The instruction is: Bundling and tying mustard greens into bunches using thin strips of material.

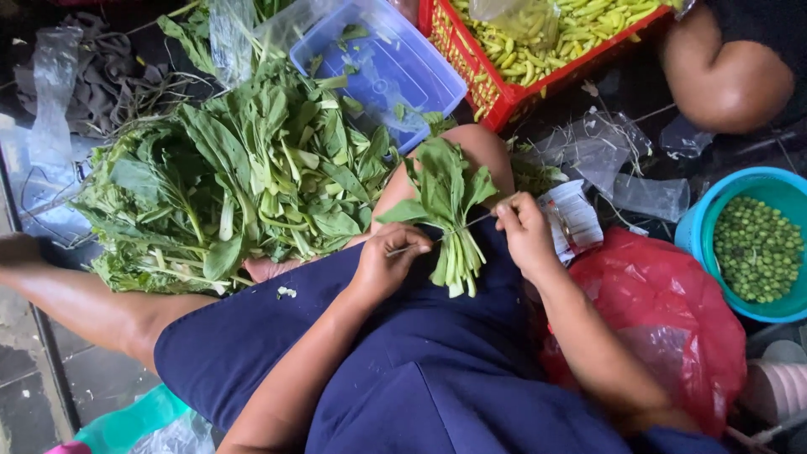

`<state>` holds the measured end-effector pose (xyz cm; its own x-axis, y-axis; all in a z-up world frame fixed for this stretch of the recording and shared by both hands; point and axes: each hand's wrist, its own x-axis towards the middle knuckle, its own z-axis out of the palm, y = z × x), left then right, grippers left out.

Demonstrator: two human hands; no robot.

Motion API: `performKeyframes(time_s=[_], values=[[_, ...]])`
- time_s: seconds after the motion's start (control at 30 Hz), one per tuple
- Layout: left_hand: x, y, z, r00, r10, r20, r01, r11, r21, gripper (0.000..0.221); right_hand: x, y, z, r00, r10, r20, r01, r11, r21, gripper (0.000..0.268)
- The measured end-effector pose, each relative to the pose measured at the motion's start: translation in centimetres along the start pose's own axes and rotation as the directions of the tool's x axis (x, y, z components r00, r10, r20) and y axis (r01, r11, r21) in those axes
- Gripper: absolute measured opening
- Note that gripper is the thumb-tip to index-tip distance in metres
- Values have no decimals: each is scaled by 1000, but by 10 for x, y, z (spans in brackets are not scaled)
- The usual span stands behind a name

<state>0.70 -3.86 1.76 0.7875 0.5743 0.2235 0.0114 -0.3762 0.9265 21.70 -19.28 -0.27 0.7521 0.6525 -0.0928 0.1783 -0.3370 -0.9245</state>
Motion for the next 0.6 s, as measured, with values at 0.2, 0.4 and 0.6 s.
performKeyframes(time_s=[0.2,0.4,0.6], values=[[16,32,15,999,-20,45,36,920,-391,8,-11,-12,-9,988,-153,31,151,987,46,12],[30,7,36,975,-130,181,174,951,-255,28,-16,-67,-25,823,-518,232,532,846,2,3],[36,29,32,974,-87,211,120,982,-145,8,-3,-86,-18,777,-555,298,579,815,9,6]])
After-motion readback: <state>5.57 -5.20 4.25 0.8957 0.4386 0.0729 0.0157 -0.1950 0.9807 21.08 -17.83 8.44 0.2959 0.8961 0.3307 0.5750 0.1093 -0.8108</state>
